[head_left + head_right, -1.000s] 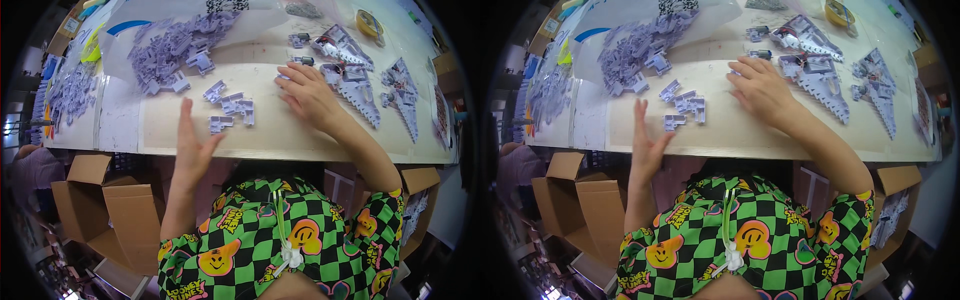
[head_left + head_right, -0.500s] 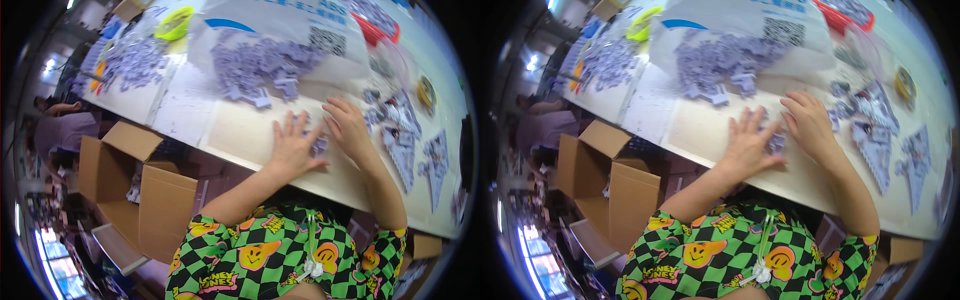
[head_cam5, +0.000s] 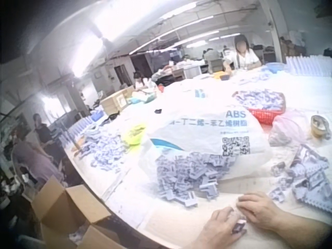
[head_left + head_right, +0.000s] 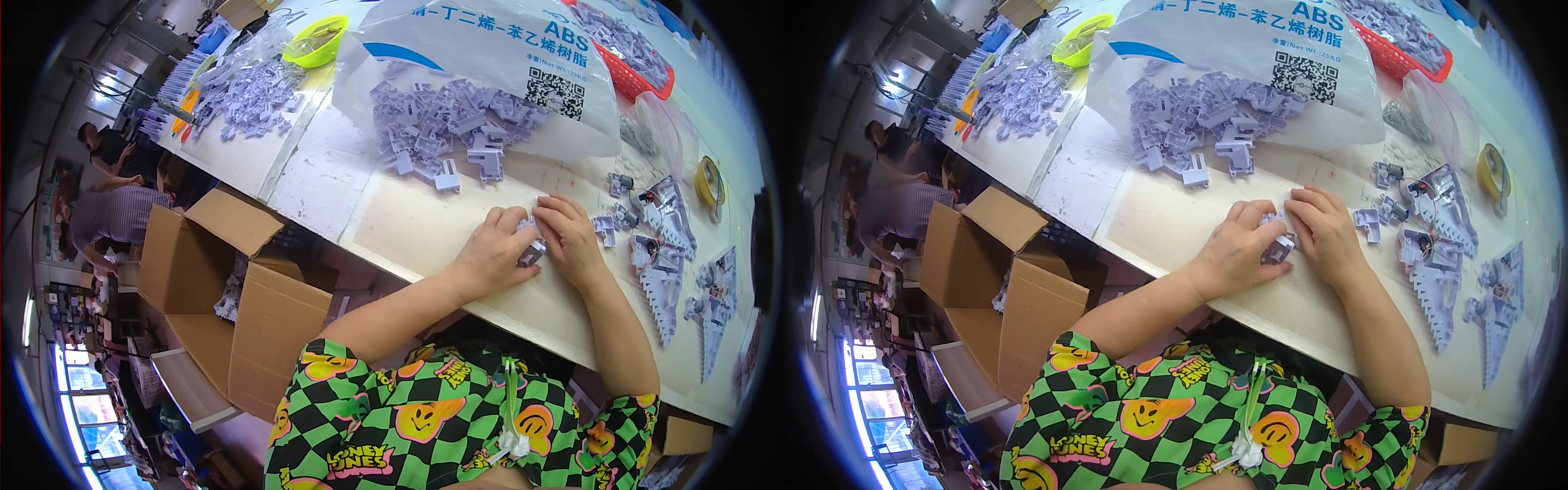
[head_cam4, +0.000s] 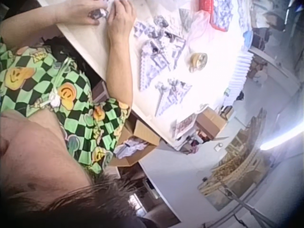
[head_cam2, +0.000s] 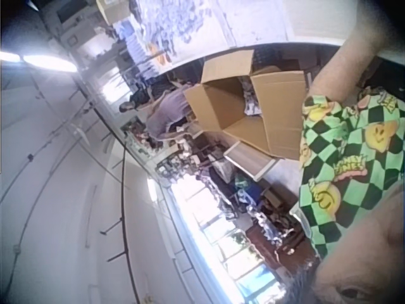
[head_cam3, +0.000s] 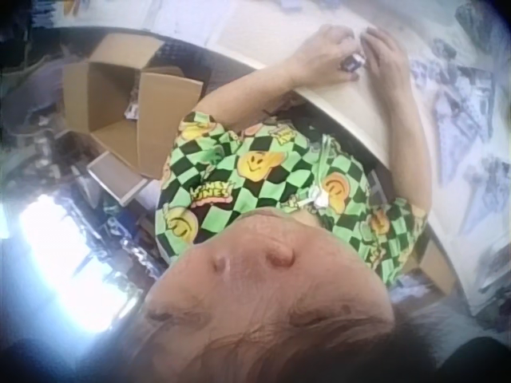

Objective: The person assembles and inspects small white plastic components by hand at a workbench.

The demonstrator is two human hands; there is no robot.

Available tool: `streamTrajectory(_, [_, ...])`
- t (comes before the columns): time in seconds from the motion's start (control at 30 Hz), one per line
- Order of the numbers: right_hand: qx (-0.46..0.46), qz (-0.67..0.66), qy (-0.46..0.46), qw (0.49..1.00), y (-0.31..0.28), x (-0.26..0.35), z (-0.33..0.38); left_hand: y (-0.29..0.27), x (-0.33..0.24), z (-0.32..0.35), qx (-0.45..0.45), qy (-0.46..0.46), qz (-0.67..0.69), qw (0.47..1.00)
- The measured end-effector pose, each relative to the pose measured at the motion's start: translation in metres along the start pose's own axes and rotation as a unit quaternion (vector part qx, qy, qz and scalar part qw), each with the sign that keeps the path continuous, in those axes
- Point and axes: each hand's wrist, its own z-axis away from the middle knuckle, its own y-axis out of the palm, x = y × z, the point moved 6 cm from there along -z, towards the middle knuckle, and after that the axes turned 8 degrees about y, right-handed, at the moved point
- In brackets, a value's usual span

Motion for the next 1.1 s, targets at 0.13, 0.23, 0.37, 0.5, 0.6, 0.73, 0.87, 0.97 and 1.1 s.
streamTrajectory(0.13, [-0.002, -0.007, 0.004, 1.000, -0.003, -0.003, 0.001, 0.000, 0.005, -0.010, -0.008, 0.018, 0.004, 1.000])
streamTrajectory(0.23, [-0.010, -0.006, -0.004, 1.000, -0.001, -0.003, 0.000, -0.013, 0.006, -0.013, -0.034, 0.029, -0.002, 0.999])
streamTrajectory(0.37, [-0.004, -0.015, -0.008, 1.000, 0.001, -0.002, -0.002, -0.034, 0.015, -0.018, -0.071, 0.021, -0.035, 0.997])
streamTrajectory(0.5, [0.004, -0.002, 0.007, 1.000, -0.003, -0.003, 0.003, -0.108, 0.042, -0.021, -0.136, 0.043, -0.158, 0.977])
streamTrajectory(0.6, [0.008, 0.009, 0.023, 1.000, -0.001, -0.006, 0.006, -0.187, 0.107, -0.011, -0.164, -0.105, -0.269, 0.943])
streamTrajectory(0.73, [0.007, 0.007, 0.013, 1.000, -0.003, 0.004, 0.001, -0.258, 0.204, 0.028, -0.117, -0.272, -0.378, 0.877])
streamTrajectory(0.87, [-0.002, 0.001, 0.014, 1.000, -0.001, 0.004, -0.003, -0.291, 0.302, 0.051, 0.052, -0.310, -0.456, 0.832])
streamTrajectory(0.97, [0.004, -0.001, 0.026, 1.000, 0.002, 0.005, -0.012, -0.324, 0.338, 0.049, 0.030, -0.253, -0.605, 0.754])
streamTrajectory(1.1, [0.007, -0.008, 0.017, 1.000, -0.001, 0.007, -0.008, -0.345, 0.325, 0.033, -0.083, -0.236, -0.620, 0.743])
